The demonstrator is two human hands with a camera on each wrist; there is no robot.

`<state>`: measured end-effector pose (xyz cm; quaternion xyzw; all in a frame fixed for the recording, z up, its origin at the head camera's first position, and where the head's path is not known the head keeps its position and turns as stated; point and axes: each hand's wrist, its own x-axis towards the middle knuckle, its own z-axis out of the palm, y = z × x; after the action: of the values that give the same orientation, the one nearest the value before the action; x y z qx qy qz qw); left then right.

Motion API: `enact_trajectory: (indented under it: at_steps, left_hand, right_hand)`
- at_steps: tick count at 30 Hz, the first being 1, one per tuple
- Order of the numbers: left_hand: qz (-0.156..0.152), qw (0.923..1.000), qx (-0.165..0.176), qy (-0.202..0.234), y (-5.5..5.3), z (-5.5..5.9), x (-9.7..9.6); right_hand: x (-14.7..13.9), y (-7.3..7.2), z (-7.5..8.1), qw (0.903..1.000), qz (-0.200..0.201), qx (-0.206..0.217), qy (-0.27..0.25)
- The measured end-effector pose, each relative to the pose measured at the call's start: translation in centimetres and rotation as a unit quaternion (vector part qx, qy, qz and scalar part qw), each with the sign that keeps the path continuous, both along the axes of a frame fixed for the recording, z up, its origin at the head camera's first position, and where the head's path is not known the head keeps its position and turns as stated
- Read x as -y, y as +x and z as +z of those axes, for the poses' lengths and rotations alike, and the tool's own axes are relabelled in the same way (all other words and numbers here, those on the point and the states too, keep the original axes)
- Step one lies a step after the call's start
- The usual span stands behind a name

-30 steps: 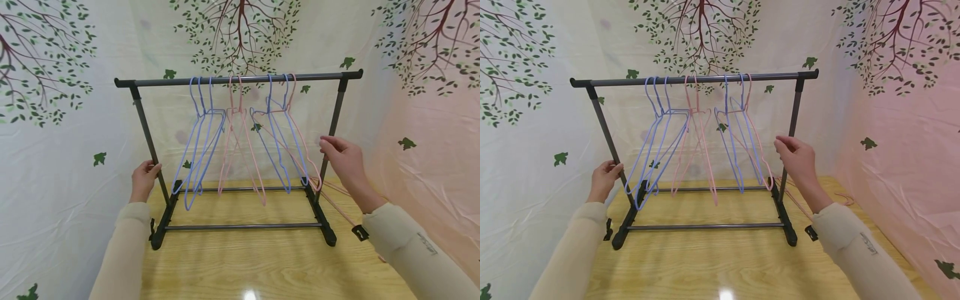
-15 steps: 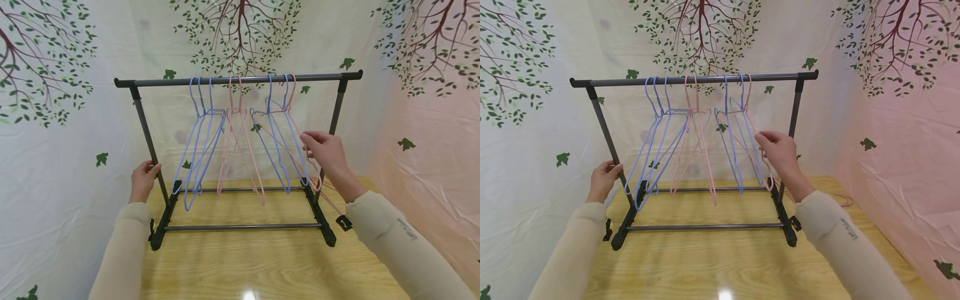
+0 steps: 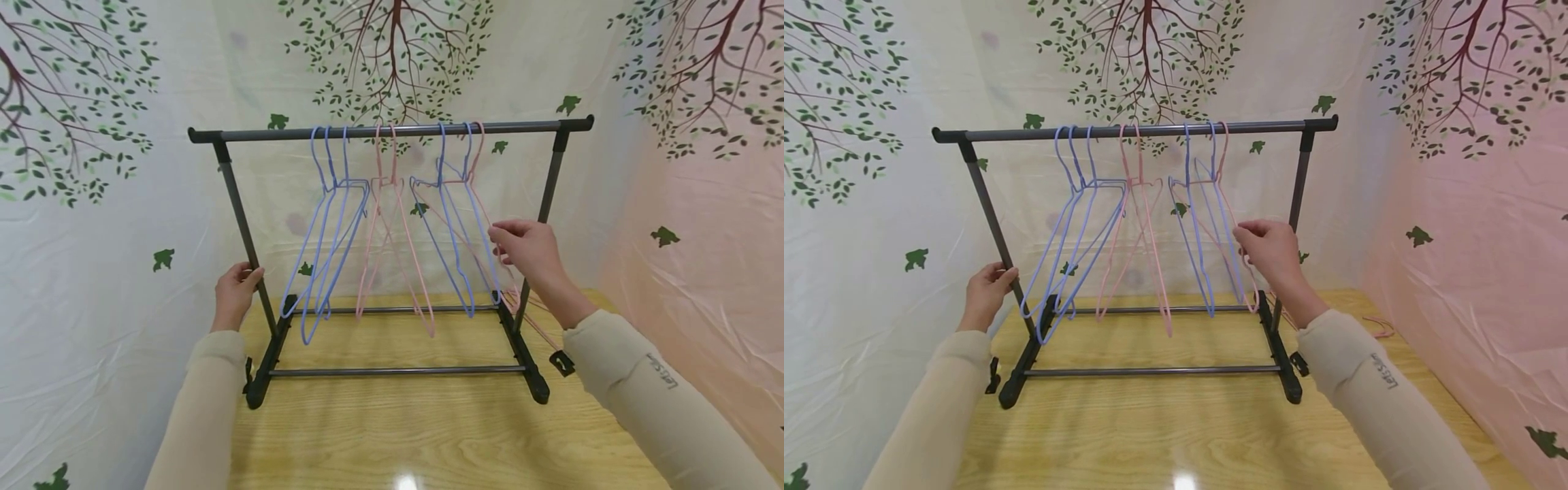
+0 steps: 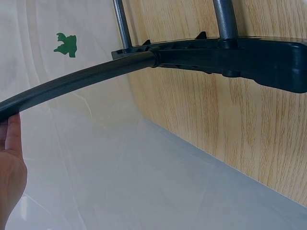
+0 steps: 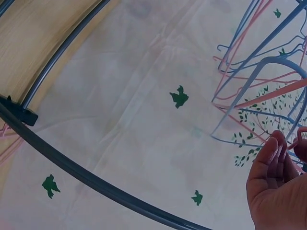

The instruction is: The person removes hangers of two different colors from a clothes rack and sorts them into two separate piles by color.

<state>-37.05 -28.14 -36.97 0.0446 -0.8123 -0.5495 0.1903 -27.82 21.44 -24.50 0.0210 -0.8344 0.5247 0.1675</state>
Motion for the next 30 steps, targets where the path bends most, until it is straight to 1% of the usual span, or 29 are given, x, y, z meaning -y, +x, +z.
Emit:
enact_trajectory:
  at_steps: [5,12,17,23,30]
  left_hand:
    - [0.0,1.0,-0.002,-0.002,0.0,0.0,0.0]
    - [0.003,1.0,-0.002,0.004,-0.2,-0.1,0.1]
    - [0.001,1.0,-0.001,0.009,-0.1,-0.1,0.1]
    - [0.003,1.0,-0.002,0.005,0.1,-0.1,0.1]
    - [0.005,1.0,-0.004,-0.002,0.1,-0.2,0.0]
  right_hand:
    - [-0.6,0.0,0.2,0.9999,-0.004,0.004,0.016]
    - [-1.6,0.0,0.3,0.9974,-0.039,0.0,0.06]
    - [-1.8,0.3,0.3,0.9936,-0.05,-0.002,0.101]
    - [-1.9,0.6,-0.1,0.9867,-0.073,-0.026,0.142]
    - [-2.4,0.5,-0.5,0.9836,-0.083,-0.062,0.148]
